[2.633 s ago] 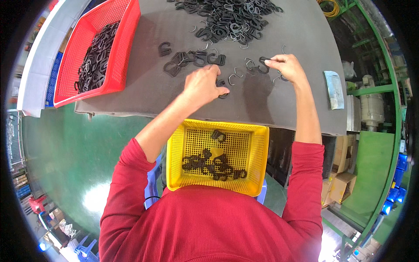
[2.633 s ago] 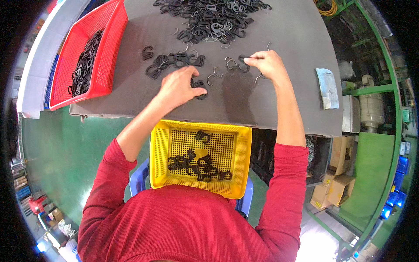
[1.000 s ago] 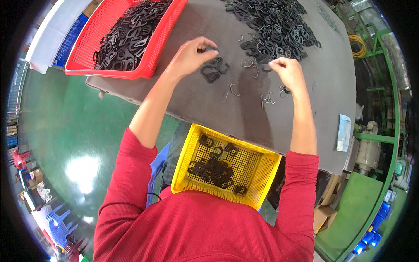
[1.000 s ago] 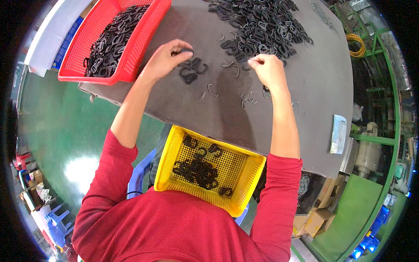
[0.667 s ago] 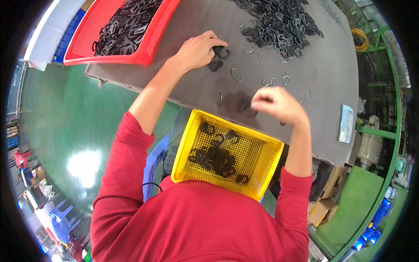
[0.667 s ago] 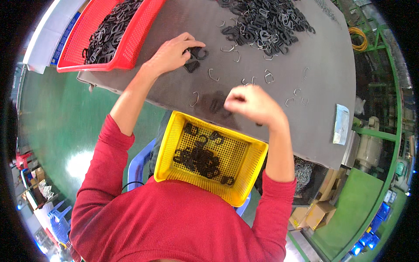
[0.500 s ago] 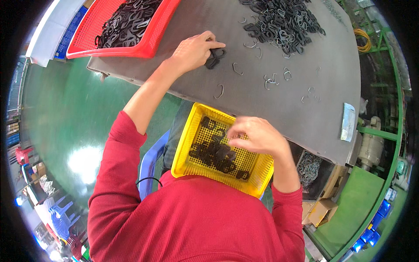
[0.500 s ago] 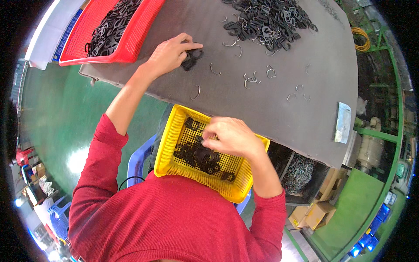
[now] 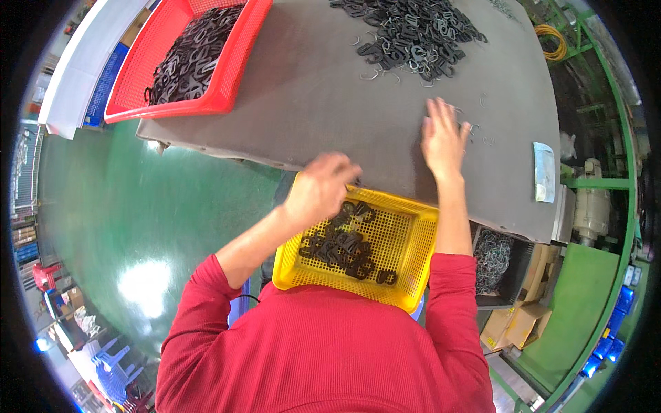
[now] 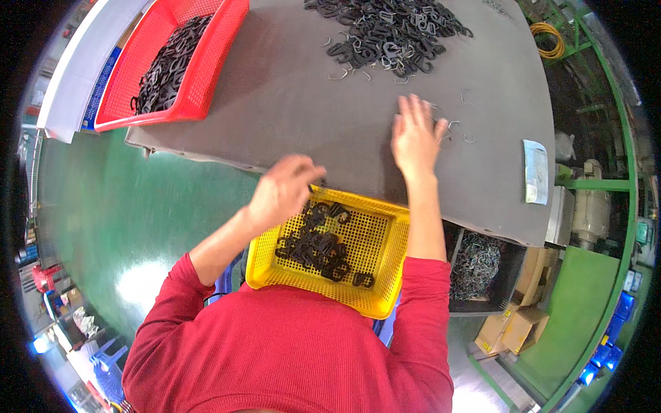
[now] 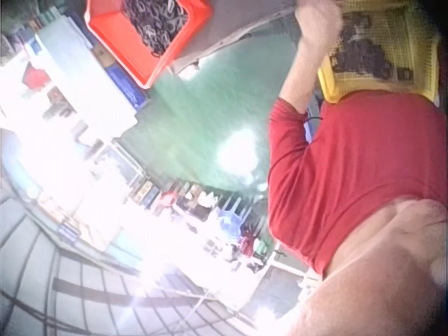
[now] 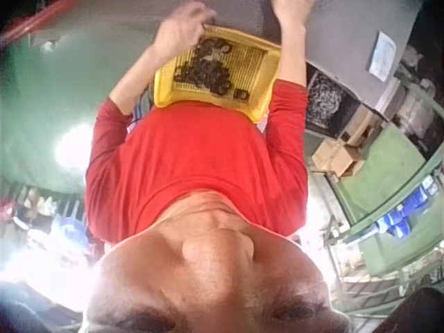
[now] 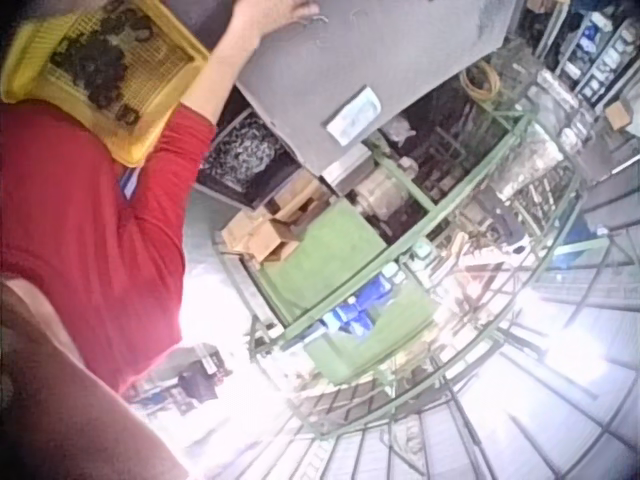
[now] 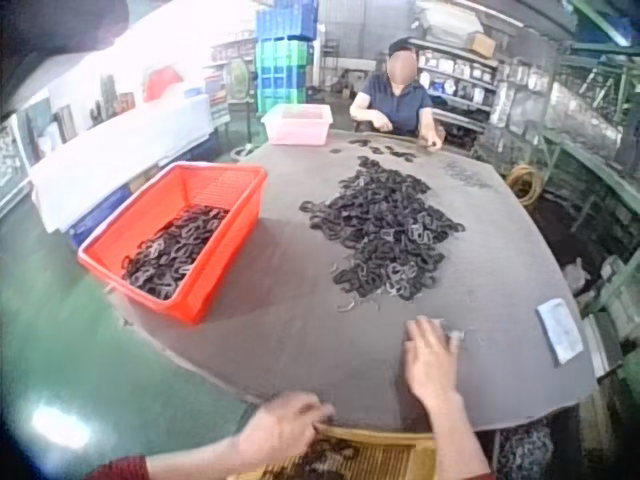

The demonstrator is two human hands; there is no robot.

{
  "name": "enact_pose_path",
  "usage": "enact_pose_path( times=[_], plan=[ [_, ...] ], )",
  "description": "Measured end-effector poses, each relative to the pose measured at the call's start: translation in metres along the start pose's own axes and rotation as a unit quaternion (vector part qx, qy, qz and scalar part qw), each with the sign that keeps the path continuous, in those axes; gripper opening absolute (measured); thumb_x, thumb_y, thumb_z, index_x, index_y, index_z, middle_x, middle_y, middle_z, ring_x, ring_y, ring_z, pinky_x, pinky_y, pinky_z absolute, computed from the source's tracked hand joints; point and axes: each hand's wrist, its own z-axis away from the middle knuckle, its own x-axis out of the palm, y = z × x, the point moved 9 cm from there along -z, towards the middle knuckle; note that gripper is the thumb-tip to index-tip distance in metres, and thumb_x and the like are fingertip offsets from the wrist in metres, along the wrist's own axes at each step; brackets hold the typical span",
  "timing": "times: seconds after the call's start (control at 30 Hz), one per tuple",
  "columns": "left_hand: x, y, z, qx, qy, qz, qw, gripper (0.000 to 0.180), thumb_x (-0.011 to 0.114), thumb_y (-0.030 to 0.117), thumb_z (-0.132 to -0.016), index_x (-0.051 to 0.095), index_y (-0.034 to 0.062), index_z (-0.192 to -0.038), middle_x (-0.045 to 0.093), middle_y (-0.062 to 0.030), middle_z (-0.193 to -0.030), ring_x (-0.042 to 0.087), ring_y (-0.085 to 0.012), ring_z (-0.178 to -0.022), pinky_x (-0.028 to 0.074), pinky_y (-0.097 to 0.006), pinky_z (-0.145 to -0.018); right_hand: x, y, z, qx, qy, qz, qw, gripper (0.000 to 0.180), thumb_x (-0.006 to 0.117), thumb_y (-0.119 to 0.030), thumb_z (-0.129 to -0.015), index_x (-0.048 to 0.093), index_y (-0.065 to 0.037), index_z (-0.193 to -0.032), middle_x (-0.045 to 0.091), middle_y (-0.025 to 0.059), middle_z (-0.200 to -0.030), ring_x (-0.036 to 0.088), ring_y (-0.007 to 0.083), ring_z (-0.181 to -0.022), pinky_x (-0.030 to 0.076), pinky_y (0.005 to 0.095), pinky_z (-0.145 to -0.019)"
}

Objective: The person repeatedly picks up small black plastic clips and metal hooks from a table, separates them by type, and places the clips into a yellow basket. The metal hooks remain on the table. The person occasionally transfers clips from the yellow basket to a red basket.

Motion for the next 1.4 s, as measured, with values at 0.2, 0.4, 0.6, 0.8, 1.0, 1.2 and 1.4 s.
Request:
enact_pose_path(
  times=[0.2,0.4,0.6,0.8,1.0,1.2,1.4],
  plan=[
    [-0.016,0.059,-0.049,0.115,-0.014,0.1,0.988,0.017,0.07,0.02,-0.075,0.066,0.0076,-0.085,0.063,-0.0057,-0.089,0.06,-0.026,-0.088,0.045,-0.038,-0.08,-0.002,-0.038,-0.017,-0.093,0.032,-0.043,0.994,0.038,0.045,-0.024,-0.092,0.051,-0.015,-0.128,0.043,0.0044,-0.139,0.032,0.0222,-0.134,0.02,0.055,-0.107],
    [-0.014,-0.067,-0.192,0.052,0.131,0.034,0.989,0.031,0.069,0.028,-0.077,0.064,0.006,-0.098,0.06,-0.0135,-0.108,0.054,-0.0329,-0.102,0.044,-0.042,-0.087,0.013,-0.055,-0.04,-0.137,0.007,-0.1,0.985,0.041,0.052,-0.025,-0.089,0.049,-0.016,-0.129,0.044,0.0023,-0.139,0.038,0.0207,-0.13,0.018,0.0592,-0.107],
    [0.04,-0.114,-0.254,-0.078,0.025,-0.071,0.994,0.082,0.068,0.057,-0.071,0.037,0.0193,-0.137,0.03,-0.0202,-0.143,0.02,-0.0433,-0.134,0.02,-0.055,-0.108,0.001,0.089,-0.021,0.075,-0.049,0.006,0.996,0.042,0.051,-0.026,-0.091,0.047,-0.016,-0.132,0.043,0.0036,-0.138,0.036,0.0199,-0.131,0.018,0.0579,-0.107],
    [0.066,-0.08,-0.232,0.005,0.013,0.029,0.999,0.042,0.071,0.02,-0.068,0.057,0.0126,-0.107,0.05,-0.0149,-0.119,0.045,-0.0316,-0.117,0.039,-0.041,-0.096,-0.013,0.056,-0.041,0.07,-0.007,-0.265,0.962,0.067,0.072,-0.03,-0.075,0.043,-0.016,-0.134,0.041,0.0146,-0.136,0.038,0.032,-0.127,0.031,0.0469,-0.105],
    [0.02,-0.063,-0.171,0.021,0.064,0.236,0.969,0.028,0.073,0.008,-0.07,0.06,0.0032,-0.094,0.058,-0.0141,-0.111,0.057,-0.0229,-0.102,0.043,-0.033,-0.088,-0.012,-0.028,-0.062,-0.034,0.026,-0.302,0.952,0.065,0.078,-0.02,-0.064,0.052,-0.019,-0.123,0.05,0.0103,-0.123,0.048,0.0318,-0.114,0.041,0.0442,-0.094],
    [-0.018,-0.117,-0.165,-0.109,0.129,0.349,0.922,0.025,0.071,0.014,-0.078,0.058,0.0021,-0.096,0.061,-0.0063,-0.106,0.056,-0.0095,-0.094,0.045,-0.026,-0.077,-0.019,0.009,-0.076,0.074,0.018,-0.407,0.91,0.018,0.065,-0.007,-0.078,0.064,-0.008,-0.096,0.066,0.0077,-0.088,0.065,0.0217,-0.079,0.05,0.0307,-0.073],
    [-0.022,-0.129,-0.176,-0.134,0.075,0.524,0.838,0.017,0.055,0.017,-0.092,0.057,0.0041,-0.104,0.062,-0.0106,-0.112,0.058,-0.0164,-0.102,0.046,-0.032,-0.087,-0.013,0.043,-0.079,0.138,-0.061,-0.402,0.903,0.017,0.066,-0.01,-0.08,0.067,-0.005,-0.097,0.068,0.0068,-0.083,0.063,0.0126,-0.075,0.049,0.0268,-0.07]
  ],
)
